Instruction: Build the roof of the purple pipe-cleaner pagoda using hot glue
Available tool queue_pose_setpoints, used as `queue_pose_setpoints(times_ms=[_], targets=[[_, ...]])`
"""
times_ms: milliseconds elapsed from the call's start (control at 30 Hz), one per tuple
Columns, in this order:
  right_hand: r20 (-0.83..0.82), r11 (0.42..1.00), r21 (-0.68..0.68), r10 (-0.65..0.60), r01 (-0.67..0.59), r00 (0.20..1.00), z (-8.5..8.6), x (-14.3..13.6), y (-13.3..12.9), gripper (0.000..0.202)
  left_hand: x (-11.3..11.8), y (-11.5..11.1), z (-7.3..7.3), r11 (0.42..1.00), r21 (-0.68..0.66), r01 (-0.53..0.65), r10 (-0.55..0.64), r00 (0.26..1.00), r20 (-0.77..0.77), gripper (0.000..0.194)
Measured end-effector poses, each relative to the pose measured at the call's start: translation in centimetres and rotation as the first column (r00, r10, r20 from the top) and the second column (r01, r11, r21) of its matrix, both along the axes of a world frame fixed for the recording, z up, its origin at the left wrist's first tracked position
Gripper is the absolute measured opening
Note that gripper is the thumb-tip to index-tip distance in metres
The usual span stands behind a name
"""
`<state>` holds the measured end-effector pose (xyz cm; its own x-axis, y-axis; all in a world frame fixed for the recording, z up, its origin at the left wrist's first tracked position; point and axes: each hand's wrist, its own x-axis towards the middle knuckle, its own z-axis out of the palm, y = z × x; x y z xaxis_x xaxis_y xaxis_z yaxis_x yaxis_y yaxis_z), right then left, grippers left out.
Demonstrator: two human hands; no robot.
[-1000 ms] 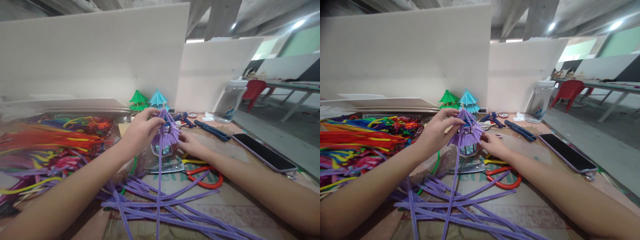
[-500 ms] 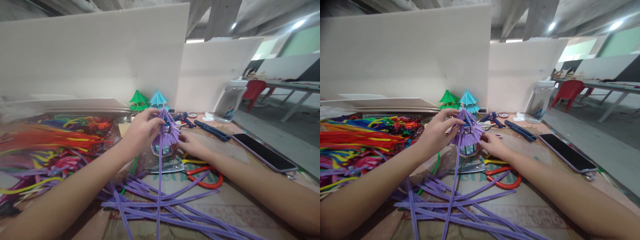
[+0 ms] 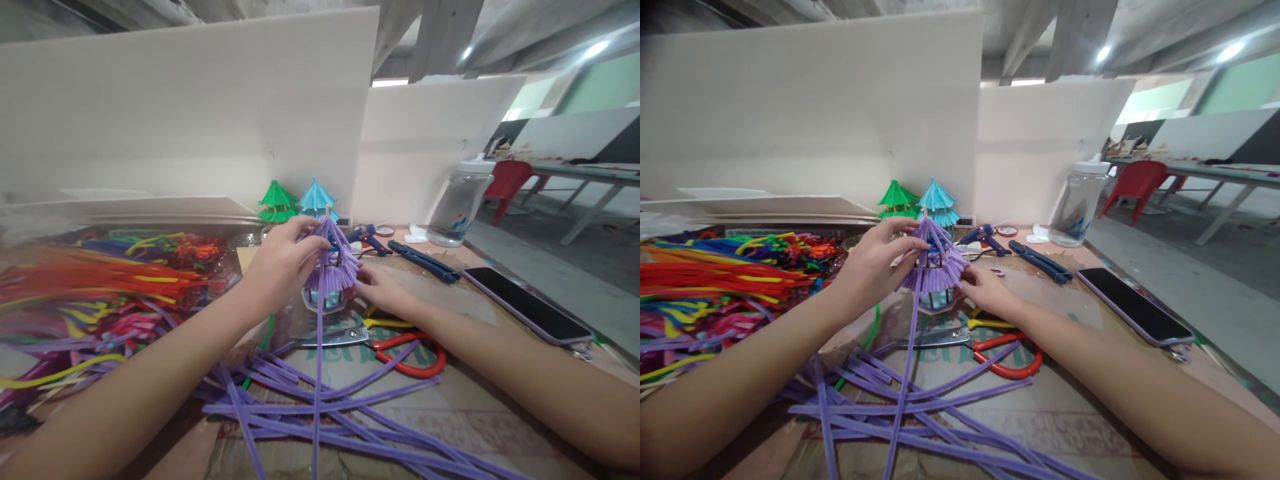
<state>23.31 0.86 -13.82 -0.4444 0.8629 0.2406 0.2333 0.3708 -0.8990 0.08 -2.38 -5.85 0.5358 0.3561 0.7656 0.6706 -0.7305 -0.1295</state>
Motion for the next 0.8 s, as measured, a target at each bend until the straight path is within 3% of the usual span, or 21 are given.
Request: queue_pose_setpoints(times_ms=[367, 533, 800], targets=[[-0.018, 1.0, -0.004, -0.004, 0.004, 1.0, -0.2, -0.1, 0.2, 0.018, 0.2, -0.5, 0.3, 0.991, -0.116, 0.067, -0.05, 0.988, 0.143, 0.029], [-0.031, 1.0, 0.0, 0.006, -0.006, 1.0, -0.6, -0.1, 0.4, 0.017, -0.1, -0.5, 0.8, 0.985, -0.149, 0.085, -0.047, 0.969, 0.243, 0.01], [-0.033, 1.0, -0.004, 0.01, -0.01, 0.999, -0.6, 0.0, 0.4, 0.012, -0.2, -1.5, 1.4, 0.951, -0.211, 0.226, -0.132, 0.914, 0.383, 0.021]])
